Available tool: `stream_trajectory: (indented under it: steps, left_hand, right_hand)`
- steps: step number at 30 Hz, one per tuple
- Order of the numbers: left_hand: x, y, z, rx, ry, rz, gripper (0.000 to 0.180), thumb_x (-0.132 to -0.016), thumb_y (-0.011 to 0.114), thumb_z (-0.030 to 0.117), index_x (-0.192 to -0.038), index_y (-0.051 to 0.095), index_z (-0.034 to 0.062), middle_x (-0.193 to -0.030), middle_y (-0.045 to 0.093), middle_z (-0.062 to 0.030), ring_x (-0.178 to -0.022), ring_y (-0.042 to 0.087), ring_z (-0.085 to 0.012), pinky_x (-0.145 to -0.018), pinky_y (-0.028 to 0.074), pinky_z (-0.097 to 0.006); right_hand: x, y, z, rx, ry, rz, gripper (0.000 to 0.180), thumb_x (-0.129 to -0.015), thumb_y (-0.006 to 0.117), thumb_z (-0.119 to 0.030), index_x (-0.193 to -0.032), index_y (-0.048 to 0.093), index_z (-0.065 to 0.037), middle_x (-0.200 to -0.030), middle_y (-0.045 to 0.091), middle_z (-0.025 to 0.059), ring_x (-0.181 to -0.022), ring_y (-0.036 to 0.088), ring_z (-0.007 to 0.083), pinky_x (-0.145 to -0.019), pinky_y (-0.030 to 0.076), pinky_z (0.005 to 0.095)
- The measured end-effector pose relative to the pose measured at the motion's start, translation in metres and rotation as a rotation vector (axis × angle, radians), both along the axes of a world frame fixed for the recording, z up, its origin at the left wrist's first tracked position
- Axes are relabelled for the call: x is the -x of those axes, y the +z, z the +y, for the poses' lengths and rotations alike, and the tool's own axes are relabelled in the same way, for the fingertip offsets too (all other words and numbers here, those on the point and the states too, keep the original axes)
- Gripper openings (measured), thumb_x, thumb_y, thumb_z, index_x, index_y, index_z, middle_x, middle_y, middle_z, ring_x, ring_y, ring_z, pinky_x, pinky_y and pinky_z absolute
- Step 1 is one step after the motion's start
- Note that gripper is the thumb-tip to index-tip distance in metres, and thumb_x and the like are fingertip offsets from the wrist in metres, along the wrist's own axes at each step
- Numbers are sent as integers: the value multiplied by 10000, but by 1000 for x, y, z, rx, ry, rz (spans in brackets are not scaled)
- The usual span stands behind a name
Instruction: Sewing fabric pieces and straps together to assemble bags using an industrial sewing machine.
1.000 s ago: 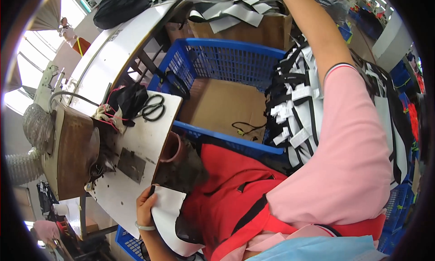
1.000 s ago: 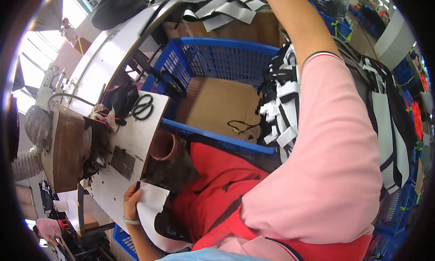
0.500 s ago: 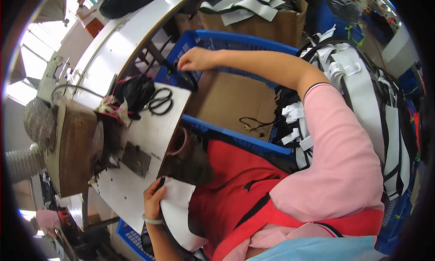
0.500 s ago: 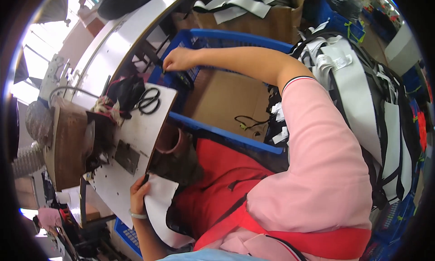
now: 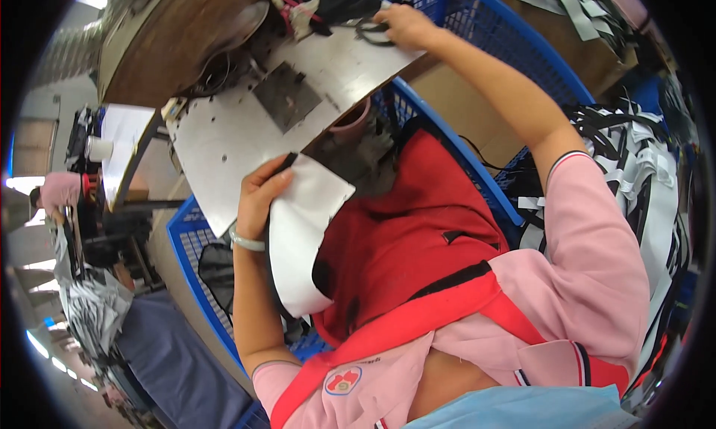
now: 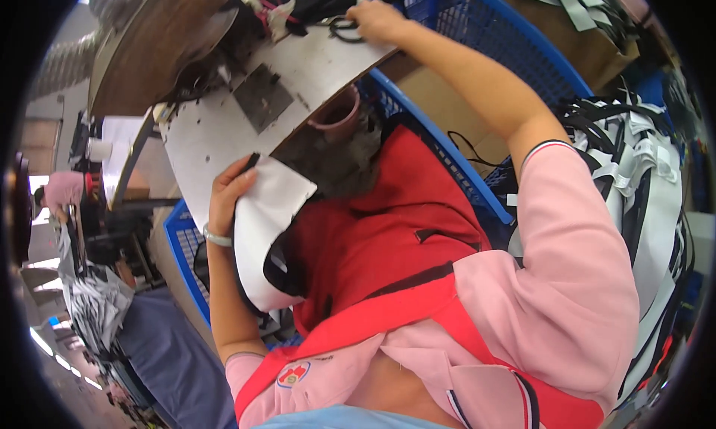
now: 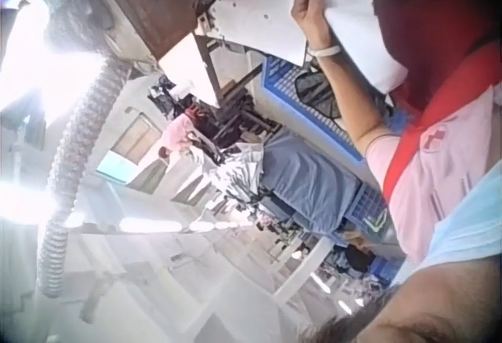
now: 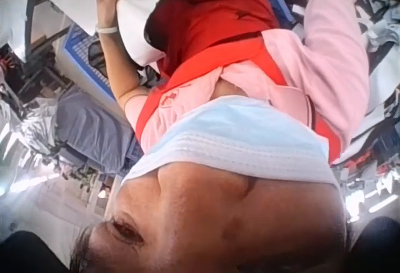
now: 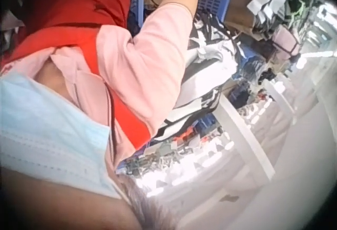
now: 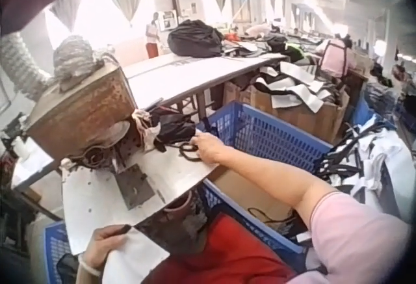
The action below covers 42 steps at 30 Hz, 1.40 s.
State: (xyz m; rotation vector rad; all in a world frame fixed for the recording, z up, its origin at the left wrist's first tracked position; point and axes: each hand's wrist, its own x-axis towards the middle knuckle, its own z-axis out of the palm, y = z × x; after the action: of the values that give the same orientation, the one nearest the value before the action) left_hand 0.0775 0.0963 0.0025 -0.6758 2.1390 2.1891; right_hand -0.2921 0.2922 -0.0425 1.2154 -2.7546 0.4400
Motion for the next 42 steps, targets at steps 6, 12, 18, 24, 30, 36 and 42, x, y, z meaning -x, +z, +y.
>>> stream_trajectory:
  steps: [6, 12, 18, 24, 30, 36, 42]
  left_hand:
    - [-2, -1, -3, -50, 56, 55, 368, -855, 665, 104, -1194, 624, -34, -1030, 671, -62, -876, 610, -111, -800, 477, -225]
    - [-10, -3, -4, -112, 104, 102, 370, -850, 666, 72, -1202, 619, -32, -1026, 676, -73, -868, 622, -117, -780, 488, -225]
    - [-14, 4, 2, -101, 118, 149, 387, -844, 670, 60, -1214, 608, -35, -1031, 676, -88, -862, 627, -121, -783, 496, -232]
    - [-18, 0, 0, -92, 125, 130, 390, -837, 687, 64, -1203, 609, -45, -1027, 678, -100, -852, 631, -132, -781, 498, -232]
    - [-19, -4, -1, -85, 146, 139, 392, -827, 704, 66, -1192, 616, -44, -1020, 681, -102, -854, 633, -135, -781, 499, -236]
    - [-16, -3, 4, -97, 116, 146, 379, -822, 707, 67, -1178, 628, -39, -1010, 685, -101, -847, 634, -133, -778, 501, -236]
    - [-13, -6, 6, -83, 114, 136, 366, -827, 699, 74, -1170, 634, -37, -995, 688, -97, -834, 636, -132, -768, 504, -232]
  right_hand:
    - [-44, 12, 16, -31, 168, -174, 429, -728, 618, -82, -1149, 553, -29, -932, 642, 171, -864, 625, 298, -751, 489, 371]
    - [-191, 20, 35, 279, 466, -1109, 460, -835, 689, -189, -1205, 501, 9, -969, 595, 70, -862, 554, 155, -784, 462, 292]
    - [-216, 35, 39, 110, 487, -925, 815, -711, 792, -325, -1338, 382, -5, -1069, 580, 161, -976, 565, 272, -869, 445, 339]
    - [-223, 39, 37, 77, 529, -900, 770, -710, 798, -278, -1308, 408, 11, -1014, 595, 163, -928, 580, 267, -826, 457, 342]
    - [-226, 25, 35, 146, 527, -875, 722, -727, 798, -324, -1264, 447, 6, -901, 618, 184, -824, 596, 295, -777, 468, 361]
    - [-227, 11, 38, 231, 526, -692, 651, -749, 772, -408, -1163, 492, 9, -840, 601, 198, -765, 574, 333, -722, 461, 381]
    - [-229, 5, 36, 214, 459, -896, 536, -753, 785, -370, -1050, 553, 11, -805, 611, 168, -733, 603, 263, -674, 463, 358]
